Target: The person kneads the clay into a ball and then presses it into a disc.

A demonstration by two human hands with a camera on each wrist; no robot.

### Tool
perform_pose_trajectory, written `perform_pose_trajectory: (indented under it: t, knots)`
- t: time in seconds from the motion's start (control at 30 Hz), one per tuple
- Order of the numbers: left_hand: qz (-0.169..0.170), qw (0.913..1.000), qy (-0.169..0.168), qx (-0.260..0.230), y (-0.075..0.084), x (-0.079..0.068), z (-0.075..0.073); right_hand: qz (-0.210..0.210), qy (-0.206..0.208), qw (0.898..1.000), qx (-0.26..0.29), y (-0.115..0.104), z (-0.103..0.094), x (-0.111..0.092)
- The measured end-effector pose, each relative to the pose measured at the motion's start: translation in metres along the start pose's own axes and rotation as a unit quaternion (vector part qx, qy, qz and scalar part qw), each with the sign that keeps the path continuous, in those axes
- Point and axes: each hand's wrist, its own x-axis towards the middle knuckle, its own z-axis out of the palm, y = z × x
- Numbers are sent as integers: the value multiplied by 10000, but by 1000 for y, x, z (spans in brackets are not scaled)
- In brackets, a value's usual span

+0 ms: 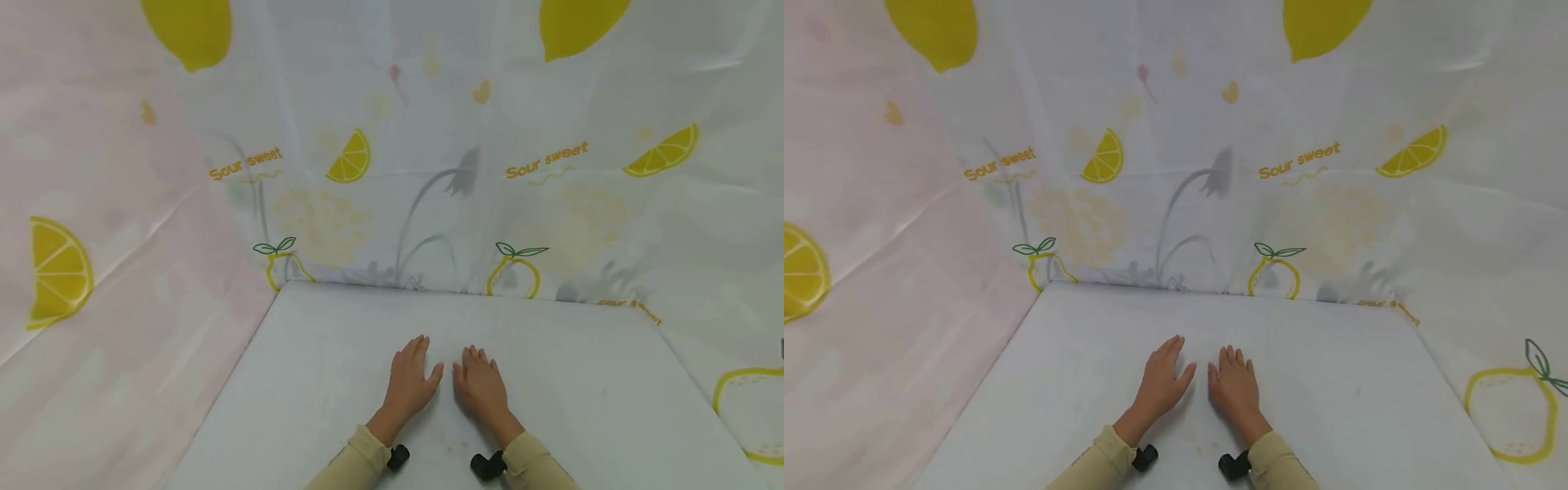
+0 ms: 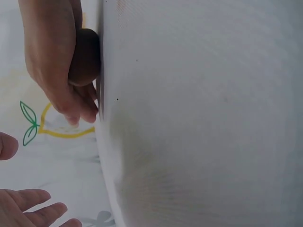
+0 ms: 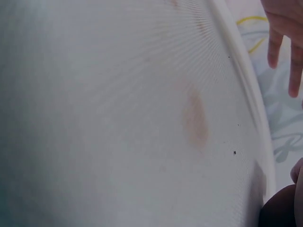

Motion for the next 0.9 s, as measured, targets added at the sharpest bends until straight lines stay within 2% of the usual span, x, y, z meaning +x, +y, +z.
perform_pose_trajectory:
  t: [0.13,0.6,0.9]
  knots:
    - [-135,9997,-45,212,-1,-1,2,-31,-13,10000,-53,-3,1,-1]
    - [-379,9982,-159,439,-4,-1,4,-16,-77,9995,-311,0,10,5]
    - [-431,9988,-77,214,-8,2,3,-45,-42,9992,-399,3,12,11]
